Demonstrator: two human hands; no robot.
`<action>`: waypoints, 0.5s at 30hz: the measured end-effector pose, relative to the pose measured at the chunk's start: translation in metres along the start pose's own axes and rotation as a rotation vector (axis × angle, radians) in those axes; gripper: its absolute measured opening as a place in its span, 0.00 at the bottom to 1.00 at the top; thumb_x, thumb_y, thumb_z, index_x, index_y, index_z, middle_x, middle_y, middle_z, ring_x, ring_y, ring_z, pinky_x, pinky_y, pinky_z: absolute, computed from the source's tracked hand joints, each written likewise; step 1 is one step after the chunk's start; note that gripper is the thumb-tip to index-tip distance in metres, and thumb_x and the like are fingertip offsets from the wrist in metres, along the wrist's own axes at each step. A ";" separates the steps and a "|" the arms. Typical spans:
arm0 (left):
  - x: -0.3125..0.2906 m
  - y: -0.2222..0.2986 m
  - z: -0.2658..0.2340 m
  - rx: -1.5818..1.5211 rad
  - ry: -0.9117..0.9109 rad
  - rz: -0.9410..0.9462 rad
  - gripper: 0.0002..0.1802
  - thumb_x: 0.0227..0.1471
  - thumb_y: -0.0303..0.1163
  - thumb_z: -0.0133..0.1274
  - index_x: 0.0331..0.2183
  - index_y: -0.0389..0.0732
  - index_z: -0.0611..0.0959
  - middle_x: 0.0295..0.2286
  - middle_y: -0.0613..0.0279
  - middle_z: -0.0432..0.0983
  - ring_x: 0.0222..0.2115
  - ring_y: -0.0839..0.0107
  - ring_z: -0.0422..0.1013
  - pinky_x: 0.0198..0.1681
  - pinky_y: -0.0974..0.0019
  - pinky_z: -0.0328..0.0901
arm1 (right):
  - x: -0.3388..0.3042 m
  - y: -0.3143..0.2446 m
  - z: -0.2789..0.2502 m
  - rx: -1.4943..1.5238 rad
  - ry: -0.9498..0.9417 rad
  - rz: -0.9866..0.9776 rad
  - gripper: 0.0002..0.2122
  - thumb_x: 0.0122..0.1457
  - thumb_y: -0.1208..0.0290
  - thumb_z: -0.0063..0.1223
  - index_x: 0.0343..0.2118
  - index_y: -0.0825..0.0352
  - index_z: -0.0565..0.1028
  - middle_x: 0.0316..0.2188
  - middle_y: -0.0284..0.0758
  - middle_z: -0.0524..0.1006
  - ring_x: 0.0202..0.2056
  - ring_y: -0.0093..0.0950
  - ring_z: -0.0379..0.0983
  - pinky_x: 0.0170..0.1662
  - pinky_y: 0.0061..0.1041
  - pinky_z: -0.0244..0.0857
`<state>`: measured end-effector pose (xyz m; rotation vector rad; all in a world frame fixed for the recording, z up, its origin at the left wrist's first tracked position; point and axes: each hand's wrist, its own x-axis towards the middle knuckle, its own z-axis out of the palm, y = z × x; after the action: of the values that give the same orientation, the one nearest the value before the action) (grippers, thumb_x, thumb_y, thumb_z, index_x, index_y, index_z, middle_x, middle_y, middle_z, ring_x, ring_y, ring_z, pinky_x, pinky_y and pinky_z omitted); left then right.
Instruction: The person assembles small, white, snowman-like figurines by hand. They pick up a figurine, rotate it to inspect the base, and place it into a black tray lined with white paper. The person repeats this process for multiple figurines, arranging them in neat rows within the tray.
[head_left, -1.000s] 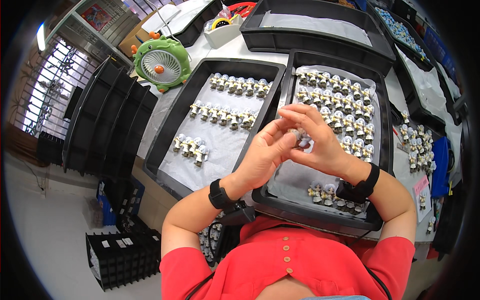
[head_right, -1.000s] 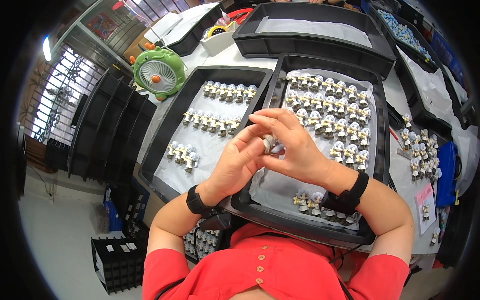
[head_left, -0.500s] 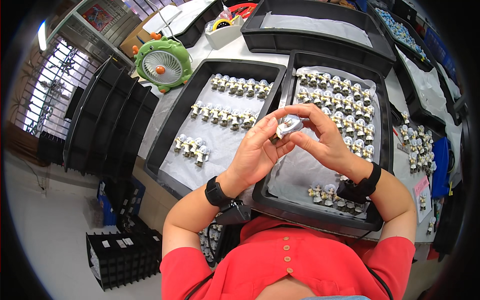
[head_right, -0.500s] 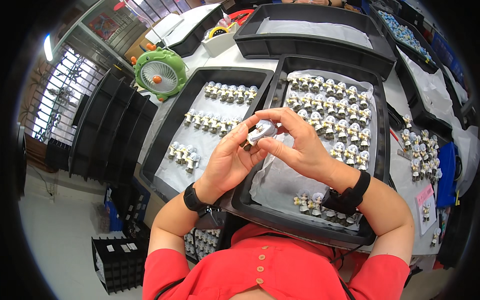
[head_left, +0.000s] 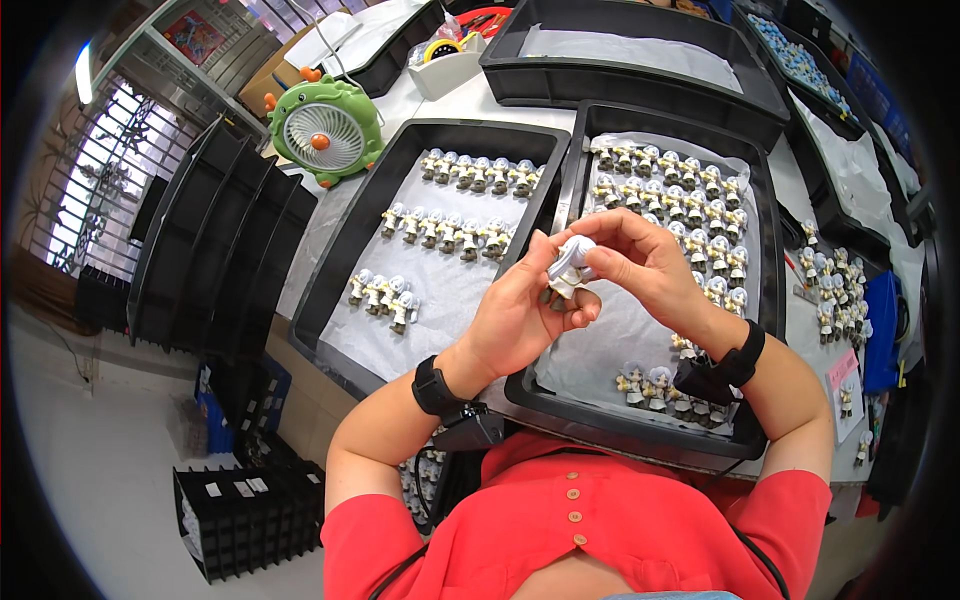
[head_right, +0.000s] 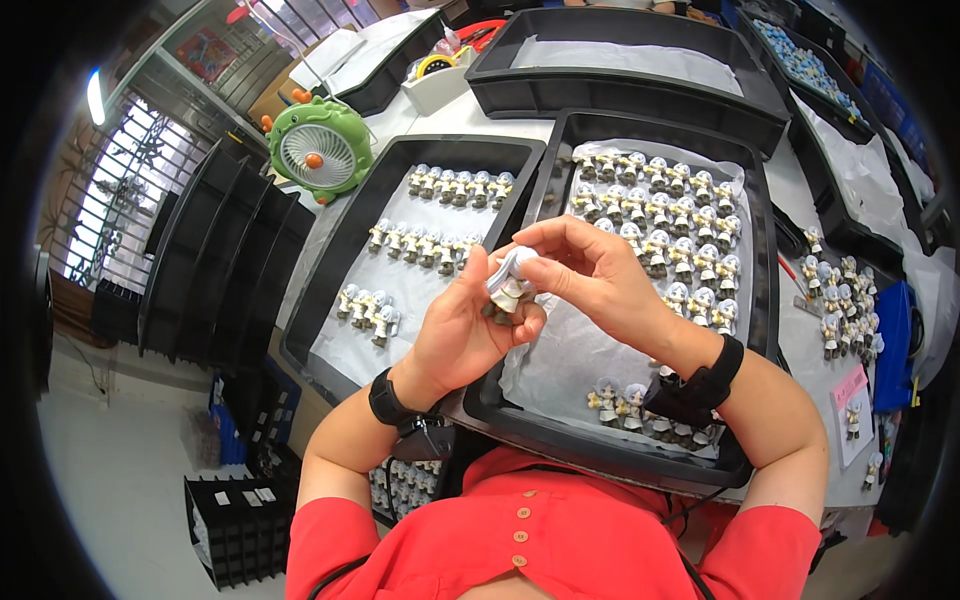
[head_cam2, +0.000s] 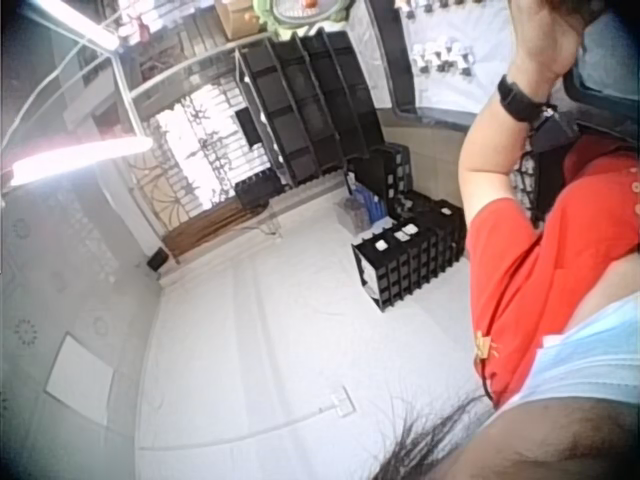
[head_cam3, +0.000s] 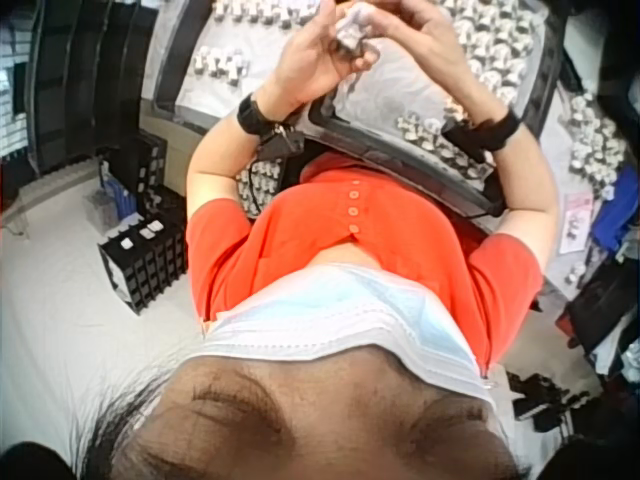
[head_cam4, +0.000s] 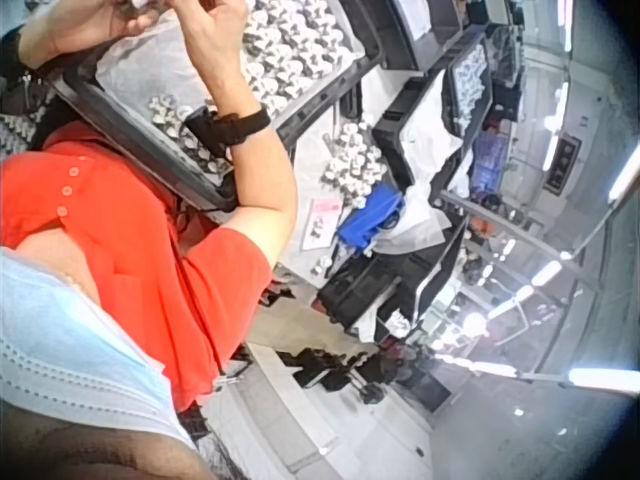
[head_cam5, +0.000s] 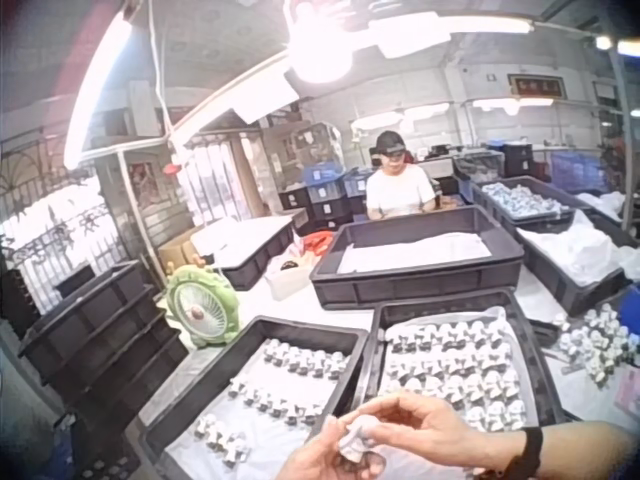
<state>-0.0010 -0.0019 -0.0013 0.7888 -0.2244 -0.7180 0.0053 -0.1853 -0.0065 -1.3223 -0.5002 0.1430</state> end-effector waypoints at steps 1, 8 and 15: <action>0.000 0.001 0.001 -0.011 -0.014 0.001 0.27 0.62 0.50 0.31 0.55 0.43 0.63 0.38 0.63 0.70 0.29 0.73 0.69 0.32 0.72 0.63 | 0.001 -0.001 0.000 0.024 0.011 0.017 0.13 0.61 0.66 0.47 0.45 0.69 0.70 0.38 0.33 0.74 0.41 0.20 0.70 0.44 0.21 0.66; -0.001 0.002 0.001 -0.051 -0.017 0.006 0.28 0.62 0.50 0.30 0.55 0.43 0.63 0.40 0.59 0.70 0.32 0.72 0.70 0.35 0.70 0.65 | 0.001 0.000 -0.002 -0.046 0.030 0.016 0.14 0.63 0.63 0.43 0.44 0.67 0.72 0.38 0.31 0.75 0.39 0.18 0.70 0.42 0.18 0.65; -0.002 0.003 0.003 -0.106 0.018 0.036 0.27 0.61 0.50 0.31 0.55 0.43 0.62 0.42 0.57 0.68 0.36 0.68 0.70 0.39 0.68 0.66 | 0.004 -0.003 -0.001 -0.104 0.004 -0.021 0.13 0.64 0.65 0.41 0.44 0.68 0.72 0.40 0.31 0.74 0.38 0.16 0.68 0.43 0.19 0.64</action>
<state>-0.0016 -0.0007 0.0031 0.6887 -0.1827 -0.6826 0.0085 -0.1851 -0.0024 -1.4185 -0.5236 0.0973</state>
